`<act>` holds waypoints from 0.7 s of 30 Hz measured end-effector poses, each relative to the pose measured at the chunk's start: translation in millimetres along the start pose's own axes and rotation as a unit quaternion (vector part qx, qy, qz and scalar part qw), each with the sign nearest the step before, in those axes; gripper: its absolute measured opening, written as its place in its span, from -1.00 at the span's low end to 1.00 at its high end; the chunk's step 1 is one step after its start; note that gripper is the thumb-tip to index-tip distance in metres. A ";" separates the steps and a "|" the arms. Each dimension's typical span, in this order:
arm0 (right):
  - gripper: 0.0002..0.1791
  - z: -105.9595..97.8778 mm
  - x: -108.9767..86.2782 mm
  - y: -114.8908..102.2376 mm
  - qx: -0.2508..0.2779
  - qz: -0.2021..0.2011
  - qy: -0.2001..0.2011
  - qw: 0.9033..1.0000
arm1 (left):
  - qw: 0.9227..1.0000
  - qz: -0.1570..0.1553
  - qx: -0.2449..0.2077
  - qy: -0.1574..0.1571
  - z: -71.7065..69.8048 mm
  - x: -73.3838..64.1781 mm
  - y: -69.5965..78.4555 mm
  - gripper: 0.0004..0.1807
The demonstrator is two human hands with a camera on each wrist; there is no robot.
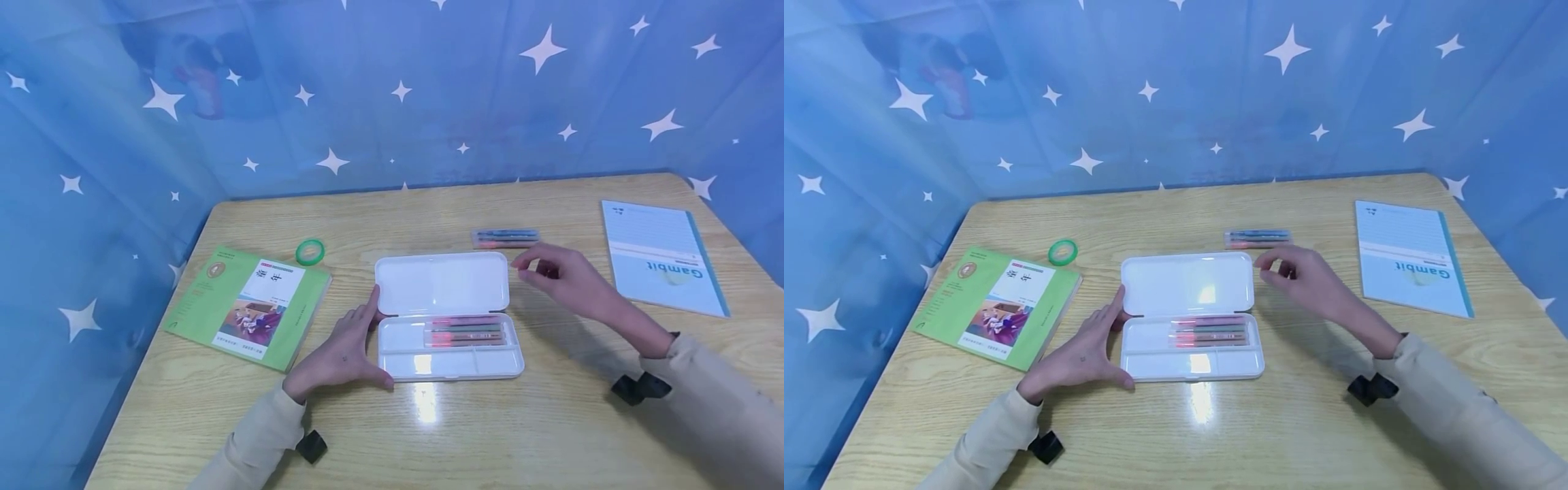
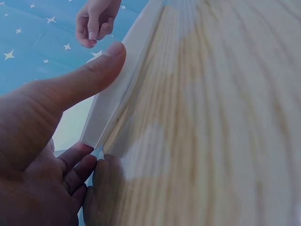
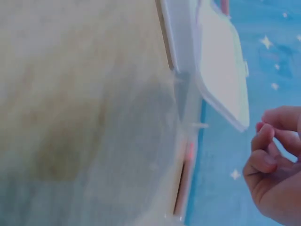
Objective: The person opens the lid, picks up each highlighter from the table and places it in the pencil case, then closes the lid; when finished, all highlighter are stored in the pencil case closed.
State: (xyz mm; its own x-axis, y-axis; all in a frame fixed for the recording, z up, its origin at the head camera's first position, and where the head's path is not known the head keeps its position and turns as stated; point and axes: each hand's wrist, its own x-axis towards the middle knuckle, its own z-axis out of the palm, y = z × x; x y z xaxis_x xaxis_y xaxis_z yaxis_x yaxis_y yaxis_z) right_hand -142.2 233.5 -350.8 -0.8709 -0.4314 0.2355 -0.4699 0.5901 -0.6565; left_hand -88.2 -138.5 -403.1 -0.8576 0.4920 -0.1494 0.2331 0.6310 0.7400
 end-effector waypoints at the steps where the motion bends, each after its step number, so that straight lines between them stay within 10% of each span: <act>1: -0.84 -3.1 1.3 2.0 0.002 0.009 0.005 1.000 | 1.000 0.001 0.000 0.000 0.0 0.0 0.2 0.62; 21: -0.66 -24.4 29.1 62.3 -0.046 0.121 -0.026 0.991 | 1.000 -0.002 -0.006 -0.002 -0.1 -0.6 1.0 0.61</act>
State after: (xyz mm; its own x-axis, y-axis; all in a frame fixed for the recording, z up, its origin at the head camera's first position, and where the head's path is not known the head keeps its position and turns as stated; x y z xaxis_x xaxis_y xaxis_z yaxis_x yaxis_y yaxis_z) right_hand -200.3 274.3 -367.4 -0.9523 -0.3024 0.0408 -0.2612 0.7388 -0.6213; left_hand -87.5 -138.2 -402.3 -0.8569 0.4918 -0.1543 0.2241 0.6250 0.7478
